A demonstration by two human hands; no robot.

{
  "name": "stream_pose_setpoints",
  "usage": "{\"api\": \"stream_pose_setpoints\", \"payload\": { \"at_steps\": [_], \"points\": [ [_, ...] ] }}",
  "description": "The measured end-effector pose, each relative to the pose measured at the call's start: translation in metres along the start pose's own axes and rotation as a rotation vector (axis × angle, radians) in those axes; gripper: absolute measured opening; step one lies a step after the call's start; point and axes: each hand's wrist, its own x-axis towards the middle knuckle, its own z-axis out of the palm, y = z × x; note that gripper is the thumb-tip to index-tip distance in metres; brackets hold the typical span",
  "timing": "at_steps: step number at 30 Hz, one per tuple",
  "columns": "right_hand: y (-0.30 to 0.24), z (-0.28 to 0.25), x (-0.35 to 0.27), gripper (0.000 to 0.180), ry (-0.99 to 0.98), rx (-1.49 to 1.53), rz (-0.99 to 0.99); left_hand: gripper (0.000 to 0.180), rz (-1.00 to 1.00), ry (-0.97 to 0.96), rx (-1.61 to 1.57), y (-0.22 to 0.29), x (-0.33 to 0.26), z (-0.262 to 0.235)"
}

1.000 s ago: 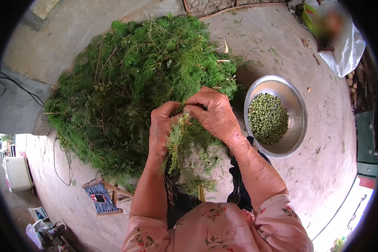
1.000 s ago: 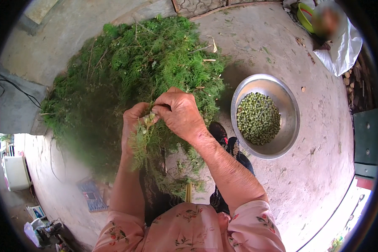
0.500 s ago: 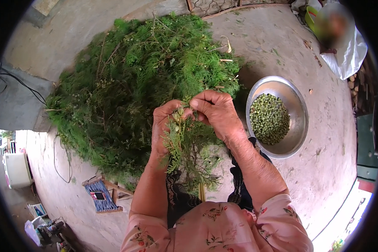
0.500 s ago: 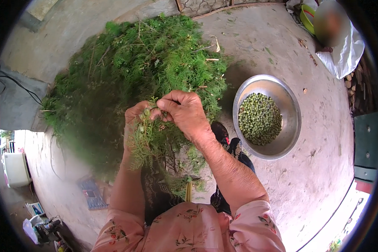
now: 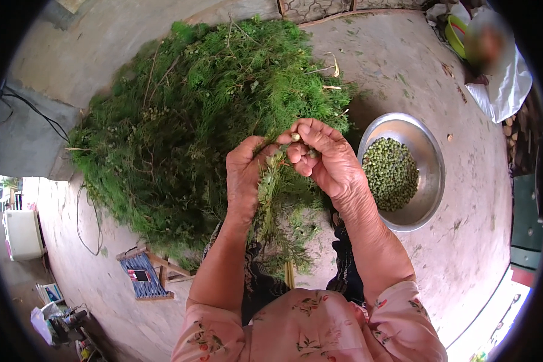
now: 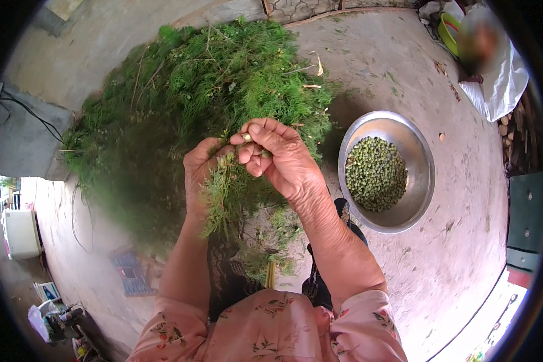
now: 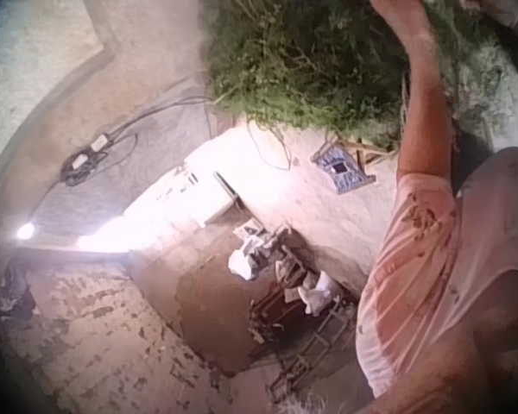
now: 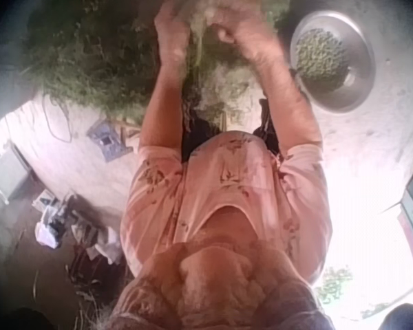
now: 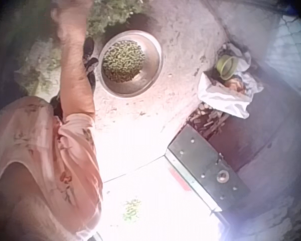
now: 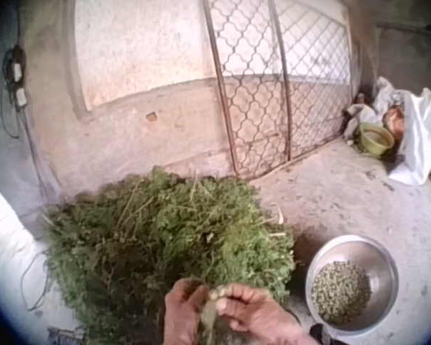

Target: The person strips small green seeds or berries from cedar-like branches by hand and places them into a metal bowl.

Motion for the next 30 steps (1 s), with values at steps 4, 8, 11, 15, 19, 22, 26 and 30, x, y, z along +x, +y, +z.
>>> {"api": "stream_pose_setpoints", "payload": {
  "at_steps": [4, 8, 11, 15, 19, 22, 26, 30],
  "points": [
    [0.002, -0.005, 0.000, 0.021, 0.050, -0.114, 0.050, 0.008, -0.084, 0.076, 0.016, 0.006, -0.002, 0.001],
    [0.004, 0.003, -0.005, 0.028, -0.012, -0.476, 0.184, 0.007, -0.016, 0.090, -0.140, 0.002, -0.001, -0.001],
    [0.005, 0.013, -0.008, 0.023, 0.086, -0.342, 0.124, 0.006, -0.006, 0.132, -0.046, 0.001, 0.001, -0.004],
    [0.003, 0.011, -0.005, 0.026, -0.052, -0.310, 0.171, 0.005, 0.027, 0.154, -0.007, -0.002, 0.002, -0.007],
    [0.013, 0.014, -0.006, 0.026, -0.066, -0.387, 0.200, 0.006, 0.048, 0.178, 0.087, -0.003, 0.006, -0.006],
    [0.018, 0.015, -0.006, 0.023, -0.100, -0.401, 0.187, 0.007, 0.050, 0.189, 0.127, -0.012, 0.006, -0.010],
    [0.021, 0.010, -0.004, 0.014, -0.170, -0.431, 0.150, 0.008, -0.008, 0.159, 0.223, -0.009, 0.009, -0.012],
    [0.009, 0.007, -0.002, 0.007, 0.018, -0.311, -0.025, 0.016, -0.069, 0.147, -0.060, -0.001, 0.008, -0.006]
  ]
}}
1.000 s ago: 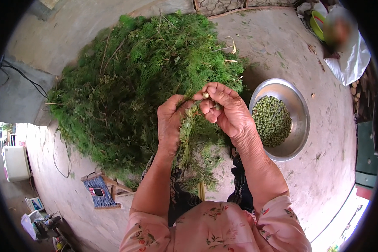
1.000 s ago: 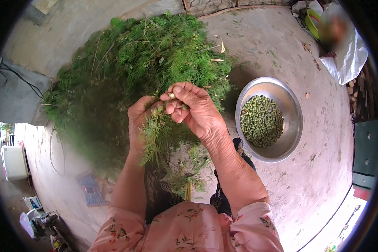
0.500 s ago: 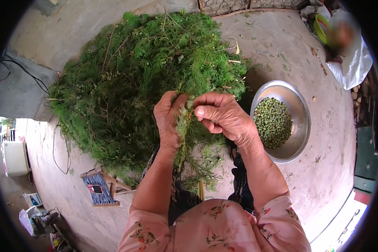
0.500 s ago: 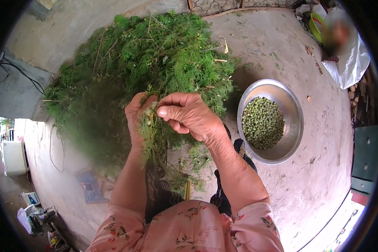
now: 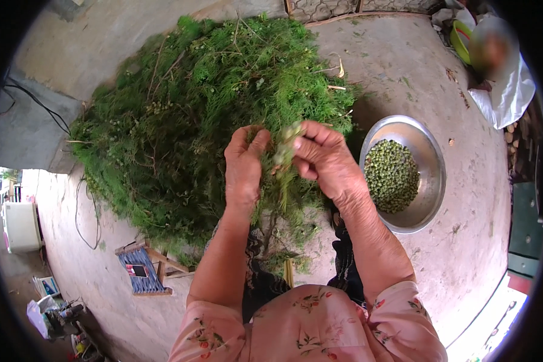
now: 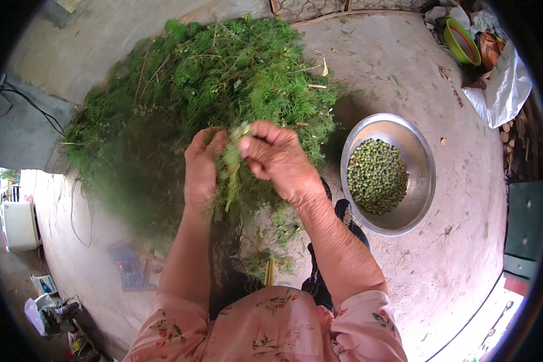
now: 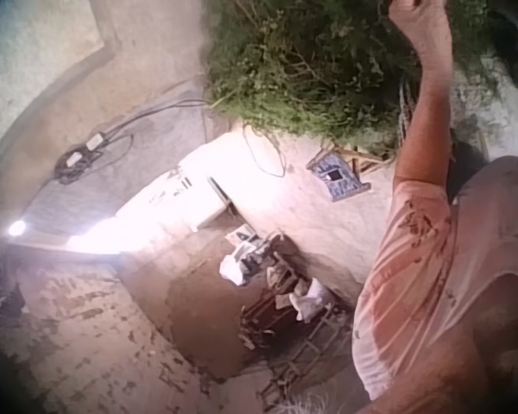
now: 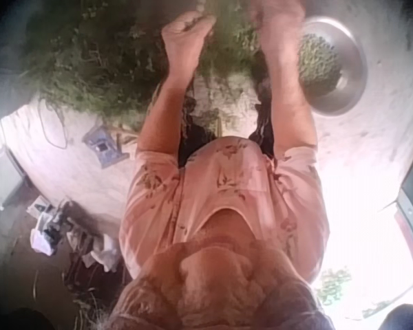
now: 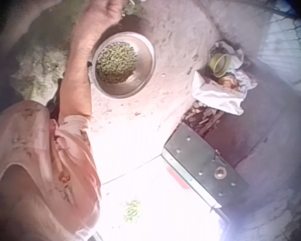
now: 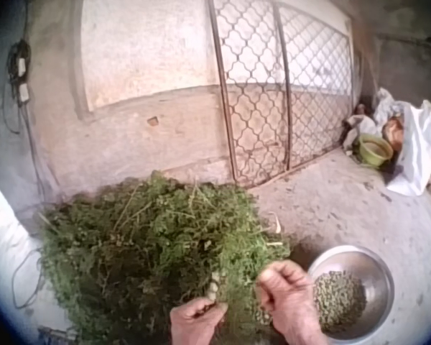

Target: The person strips small green seeds or berries from cedar-like branches by hand and places them into a metal bowl.

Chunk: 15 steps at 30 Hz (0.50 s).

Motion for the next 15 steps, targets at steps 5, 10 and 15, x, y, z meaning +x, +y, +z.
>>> {"api": "stream_pose_setpoints", "payload": {
  "at_steps": [5, 10, 15],
  "points": [
    [-0.003, -0.019, 0.014, 0.004, 0.173, 0.170, -0.058, 0.028, -0.230, -0.332, -0.230, 0.006, -0.004, -0.002],
    [-0.003, -0.013, 0.019, 0.005, 0.281, 0.030, -0.044, 0.018, -0.155, -0.430, -0.029, 0.004, -0.010, 0.006],
    [0.007, -0.009, 0.016, 0.005, 0.229, -0.044, -0.303, 0.015, -0.173, -0.399, -0.132, 0.004, -0.012, 0.013]
  ]
}}
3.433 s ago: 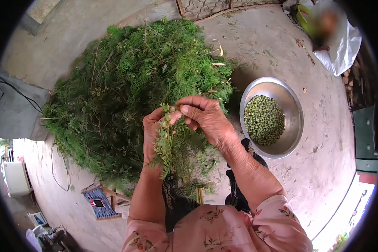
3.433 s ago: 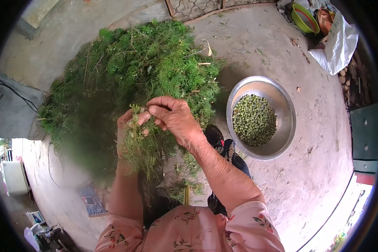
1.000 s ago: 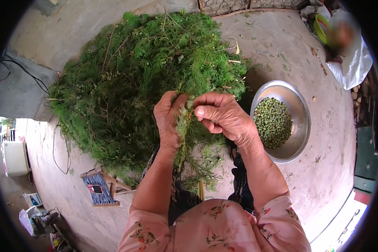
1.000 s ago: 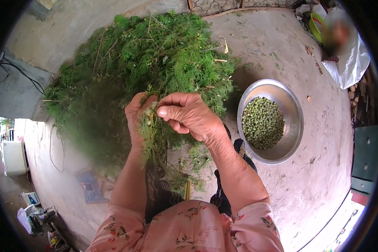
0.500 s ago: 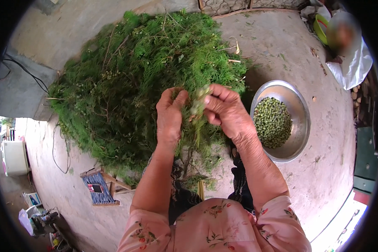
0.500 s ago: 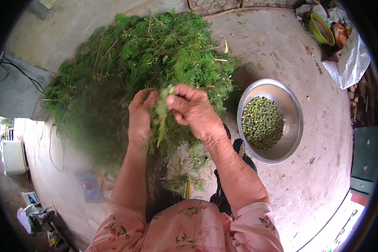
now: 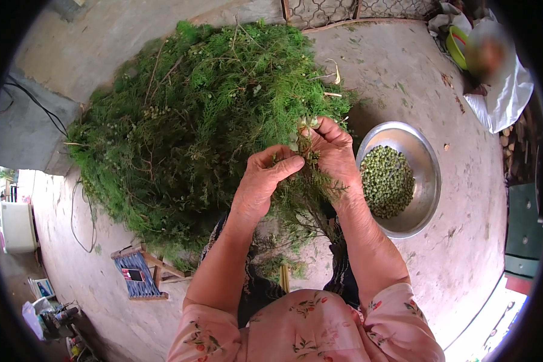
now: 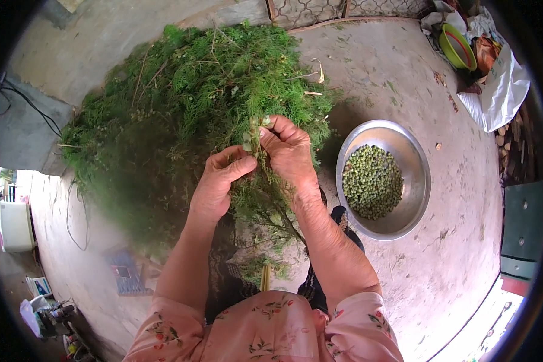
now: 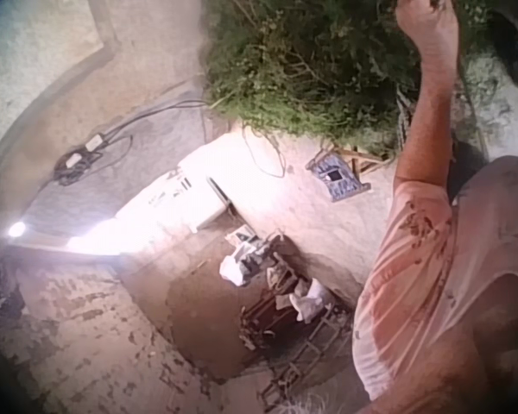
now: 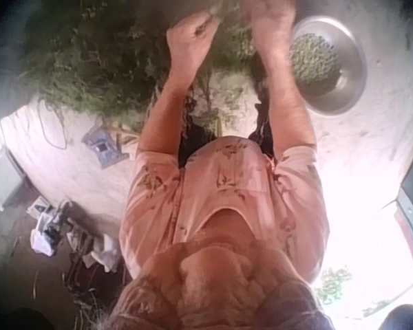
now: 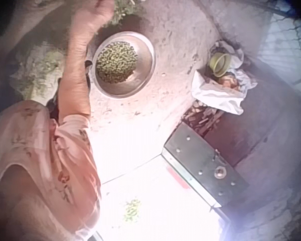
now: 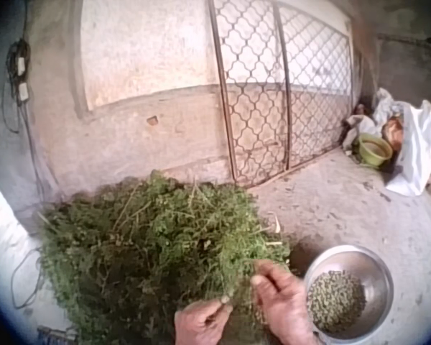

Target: The person strips small green seeds or berries from cedar-like branches by hand and places them into a metal bowl.

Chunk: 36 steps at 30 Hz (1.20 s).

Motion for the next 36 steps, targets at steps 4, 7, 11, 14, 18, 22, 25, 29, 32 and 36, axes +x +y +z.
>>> {"api": "stream_pose_setpoints", "payload": {
  "at_steps": [4, 7, 11, 14, 18, 22, 25, 29, 32, 36],
  "points": [
    [0.002, -0.005, 0.002, 0.003, 0.001, -0.038, 0.077, 0.013, -0.044, 0.058, -0.161, 0.005, -0.003, 0.004],
    [-0.010, 0.001, 0.000, 0.005, 0.059, -0.014, 0.143, 0.009, 0.033, 0.173, -0.112, 0.001, -0.002, 0.000],
    [-0.021, -0.012, 0.006, 0.007, 0.184, 0.095, -0.130, 0.006, 0.193, 0.279, -0.044, 0.002, -0.002, 0.004],
    [-0.028, -0.008, -0.002, 0.008, 0.048, -0.029, -0.152, 0.006, 0.280, 0.322, 0.134, -0.008, -0.001, 0.004],
    [-0.017, 0.008, -0.010, 0.019, -0.061, -0.370, -0.052, 0.010, 0.419, 0.417, 0.488, -0.016, 0.000, 0.003],
    [-0.007, 0.007, -0.012, 0.025, -0.109, -0.610, -0.250, 0.013, 0.528, 0.435, 0.697, -0.005, -0.003, 0.015],
    [-0.006, 0.008, -0.013, 0.026, -0.096, -0.548, -0.280, 0.014, 0.527, 0.427, 0.852, -0.006, -0.002, 0.008],
    [-0.027, 0.005, -0.008, 0.022, 0.085, -0.367, -0.227, 0.014, 0.652, 0.383, 0.786, -0.008, 0.000, 0.002],
    [-0.038, -0.010, 0.002, 0.020, 0.037, -0.240, -0.133, 0.015, 0.527, 0.225, 0.778, -0.005, -0.002, -0.008],
    [-0.043, -0.021, 0.006, 0.013, -0.237, -0.481, -0.058, 0.016, 0.542, 0.023, 0.671, -0.006, -0.002, -0.016]
  ]
}}
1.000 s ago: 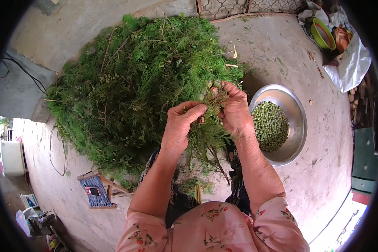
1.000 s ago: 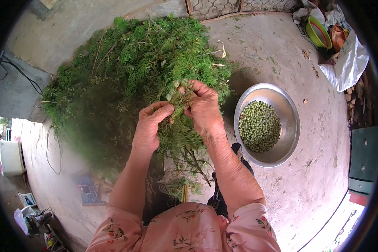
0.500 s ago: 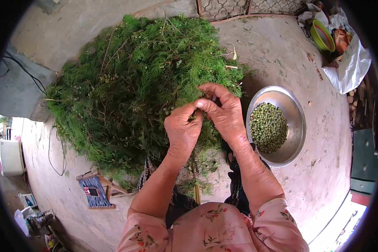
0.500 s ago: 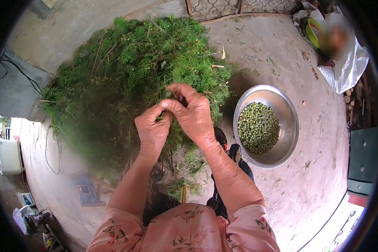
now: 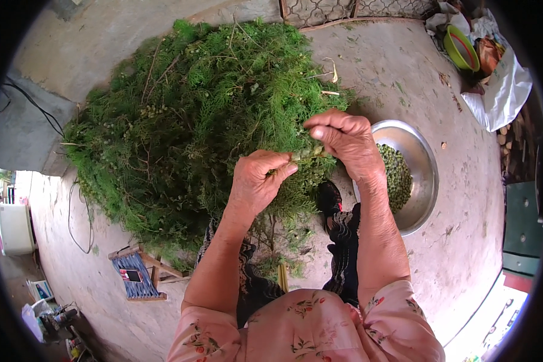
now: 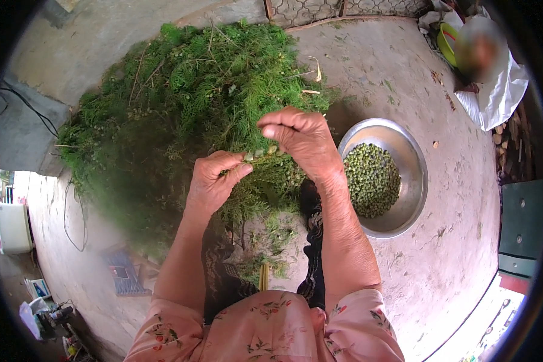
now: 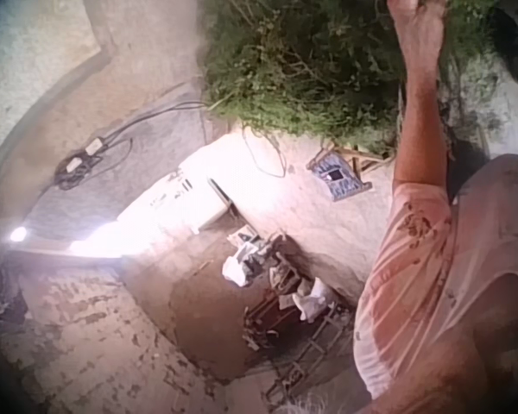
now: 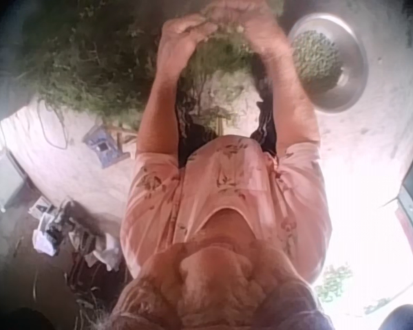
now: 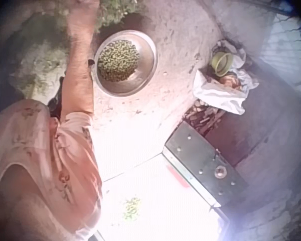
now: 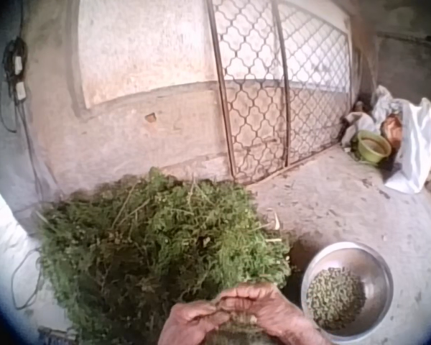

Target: The person strips small green seeds or berries from cedar-like branches by hand and places them into a metal bowl.

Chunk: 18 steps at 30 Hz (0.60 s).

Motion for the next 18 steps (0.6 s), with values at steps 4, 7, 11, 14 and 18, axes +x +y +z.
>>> {"api": "stream_pose_setpoints", "payload": {
  "at_steps": [4, 7, 11, 14, 18],
  "points": [
    [0.001, -0.003, 0.000, 0.017, -0.233, -0.010, 0.040, 0.015, -0.029, -0.054, -0.062, -0.001, 0.000, -0.002],
    [0.004, 0.000, 0.000, 0.018, -0.309, -0.018, 0.055, 0.016, -0.050, -0.066, -0.011, 0.000, 0.000, -0.005],
    [-0.004, 0.000, -0.001, 0.016, -0.327, -0.080, -0.002, 0.017, -0.060, -0.024, -0.030, -0.001, -0.001, -0.005],
    [0.008, 0.002, 0.004, 0.016, -0.320, -0.360, -0.086, 0.017, -0.203, -0.032, -0.284, 0.005, 0.000, -0.006],
    [0.011, 0.011, 0.002, 0.017, -0.312, -0.131, 0.028, 0.015, -0.240, -0.056, -0.278, 0.006, 0.002, -0.009]
  ]
}}
